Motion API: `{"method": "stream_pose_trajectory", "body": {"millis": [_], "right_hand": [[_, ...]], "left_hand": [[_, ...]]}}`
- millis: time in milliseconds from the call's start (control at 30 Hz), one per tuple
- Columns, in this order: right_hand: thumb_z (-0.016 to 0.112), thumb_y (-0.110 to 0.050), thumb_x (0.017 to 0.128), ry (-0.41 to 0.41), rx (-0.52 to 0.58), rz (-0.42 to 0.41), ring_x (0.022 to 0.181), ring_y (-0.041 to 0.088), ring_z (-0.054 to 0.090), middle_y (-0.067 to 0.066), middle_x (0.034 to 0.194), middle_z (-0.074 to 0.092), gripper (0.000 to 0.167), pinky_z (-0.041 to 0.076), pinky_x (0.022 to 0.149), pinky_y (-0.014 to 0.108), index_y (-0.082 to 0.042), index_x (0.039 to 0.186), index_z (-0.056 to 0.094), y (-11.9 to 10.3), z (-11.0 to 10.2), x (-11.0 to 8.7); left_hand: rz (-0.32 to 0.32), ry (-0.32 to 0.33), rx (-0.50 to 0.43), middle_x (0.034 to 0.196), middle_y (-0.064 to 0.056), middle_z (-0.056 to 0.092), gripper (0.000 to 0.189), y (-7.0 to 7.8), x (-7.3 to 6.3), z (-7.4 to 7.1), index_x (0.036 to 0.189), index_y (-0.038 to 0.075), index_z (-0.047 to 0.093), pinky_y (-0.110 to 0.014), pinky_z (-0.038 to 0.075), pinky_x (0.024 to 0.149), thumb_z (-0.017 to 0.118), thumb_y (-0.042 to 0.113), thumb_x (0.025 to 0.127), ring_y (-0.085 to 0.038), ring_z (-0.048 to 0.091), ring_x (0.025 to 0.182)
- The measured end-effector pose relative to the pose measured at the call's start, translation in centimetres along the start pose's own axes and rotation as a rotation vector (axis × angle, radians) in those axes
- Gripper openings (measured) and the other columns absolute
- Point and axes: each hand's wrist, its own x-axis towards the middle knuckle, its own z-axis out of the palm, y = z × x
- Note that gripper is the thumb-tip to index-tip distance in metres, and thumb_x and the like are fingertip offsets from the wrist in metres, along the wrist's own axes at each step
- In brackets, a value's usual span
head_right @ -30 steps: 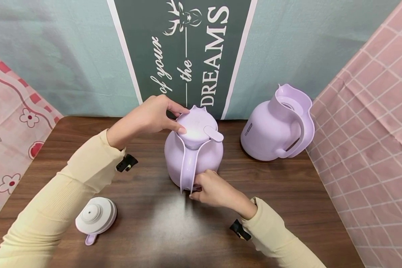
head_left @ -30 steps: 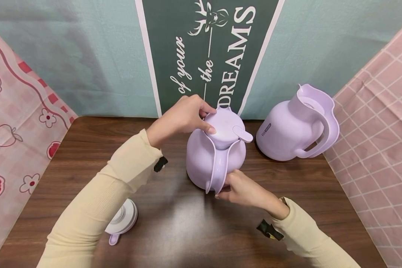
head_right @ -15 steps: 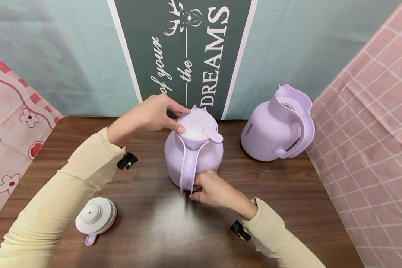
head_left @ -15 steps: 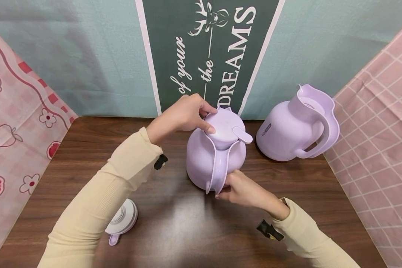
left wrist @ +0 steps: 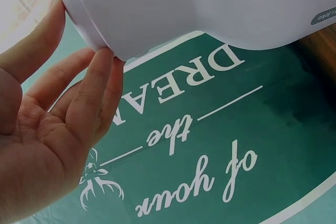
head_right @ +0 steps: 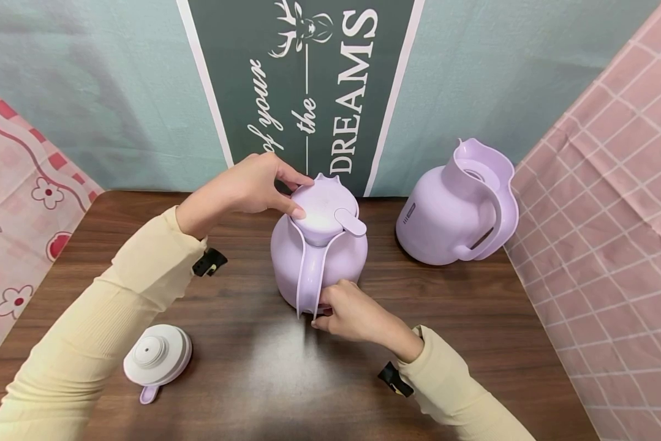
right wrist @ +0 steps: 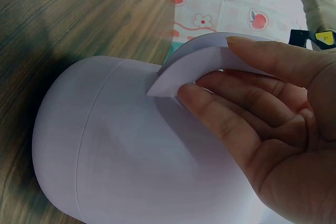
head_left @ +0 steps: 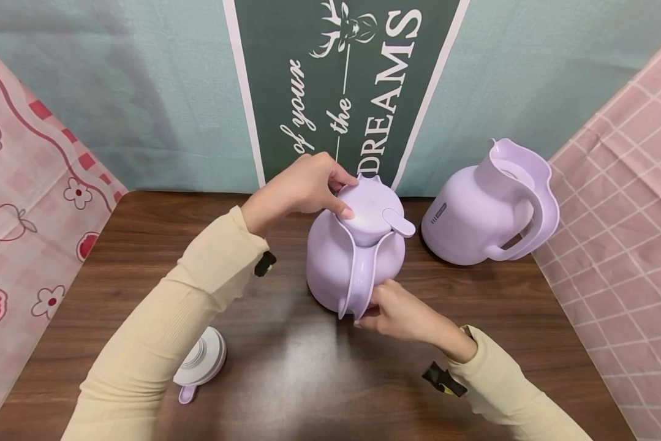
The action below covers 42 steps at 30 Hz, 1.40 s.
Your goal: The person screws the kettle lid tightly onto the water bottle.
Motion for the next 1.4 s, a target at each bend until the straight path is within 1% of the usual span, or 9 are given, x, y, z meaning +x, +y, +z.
{"method": "stream_pose_trajectory", "body": {"millis": [100, 233, 433, 767, 967, 1133, 1400], "right_hand": [[0.074, -0.005, 0.07, 0.002, 0.0, -0.004, 0.069, 0.008, 0.056, -0.009, 0.071, 0.061, 0.009, 0.047, 0.065, 0.025, -0.011, 0.074, 0.068, 0.01, 0.0, -0.01], [0.073, -0.005, 0.07, 0.002, -0.002, -0.008, 0.069, 0.01, 0.056, -0.009, 0.071, 0.061, 0.01, 0.047, 0.065, 0.025, -0.012, 0.074, 0.068, 0.05, 0.01, -0.01], [0.073, -0.005, 0.07, 0.0, -0.003, -0.012, 0.069, 0.008, 0.055, -0.009, 0.072, 0.061, 0.011, 0.047, 0.065, 0.025, -0.012, 0.076, 0.068, 0.12, 0.05, 0.01], [0.074, -0.005, 0.07, -0.005, 0.008, -0.005, 0.068, 0.009, 0.056, -0.009, 0.071, 0.061, 0.009, 0.047, 0.065, 0.025, -0.011, 0.074, 0.069, 0.16, 0.1, -0.05], [0.074, -0.005, 0.069, -0.001, 0.003, -0.008, 0.068, 0.008, 0.055, -0.009, 0.07, 0.061, 0.009, 0.047, 0.065, 0.025, -0.011, 0.073, 0.068, 0.24, 0.17, -0.01], [0.074, -0.005, 0.069, -0.001, 0.002, -0.006, 0.068, 0.008, 0.055, -0.009, 0.071, 0.061, 0.009, 0.047, 0.064, 0.025, -0.011, 0.073, 0.068, 0.21, 0.19, 0.01], [0.074, -0.005, 0.069, 0.005, -0.009, -0.013, 0.071, 0.008, 0.056, -0.009, 0.073, 0.062, 0.011, 0.047, 0.066, 0.026, -0.012, 0.074, 0.068, 0.15, 0.18, 0.01]], "left_hand": [[-0.001, -0.002, -0.007, 0.105, -0.004, 0.066, 0.054, 0.02, -0.02, -0.01, 0.119, 0.017, 0.062, -0.027, 0.041, 0.085, 0.08, 0.025, 0.069, -0.016, 0.055, 0.102], [0.013, -0.011, -0.006, 0.105, -0.004, 0.066, 0.054, -0.04, 0.02, -0.07, 0.12, 0.017, 0.062, -0.027, 0.041, 0.084, 0.08, 0.024, 0.069, -0.016, 0.055, 0.102], [0.035, -0.027, 0.003, 0.106, -0.003, 0.066, 0.055, -0.2, 0.19, -0.17, 0.121, 0.016, 0.061, -0.027, 0.041, 0.084, 0.08, 0.024, 0.07, -0.015, 0.056, 0.1], [0.025, -0.038, 0.006, 0.108, -0.003, 0.065, 0.056, -0.21, 0.29, -0.17, 0.122, 0.017, 0.06, -0.027, 0.04, 0.087, 0.08, 0.024, 0.07, -0.013, 0.056, 0.102], [0.026, -0.039, 0.009, 0.109, -0.003, 0.065, 0.057, -0.28, 0.25, -0.1, 0.123, 0.018, 0.059, -0.027, 0.039, 0.089, 0.079, 0.025, 0.07, -0.014, 0.055, 0.104], [0.028, -0.037, -0.005, 0.108, -0.002, 0.065, 0.056, -0.53, 0.24, 0.04, 0.123, 0.019, 0.059, -0.027, 0.038, 0.09, 0.078, 0.025, 0.071, -0.014, 0.053, 0.106], [0.037, -0.03, -0.001, 0.106, -0.003, 0.065, 0.055, -0.51, 0.18, 0.0, 0.122, 0.018, 0.059, -0.028, 0.038, 0.088, 0.078, 0.025, 0.072, -0.015, 0.054, 0.104]]}}
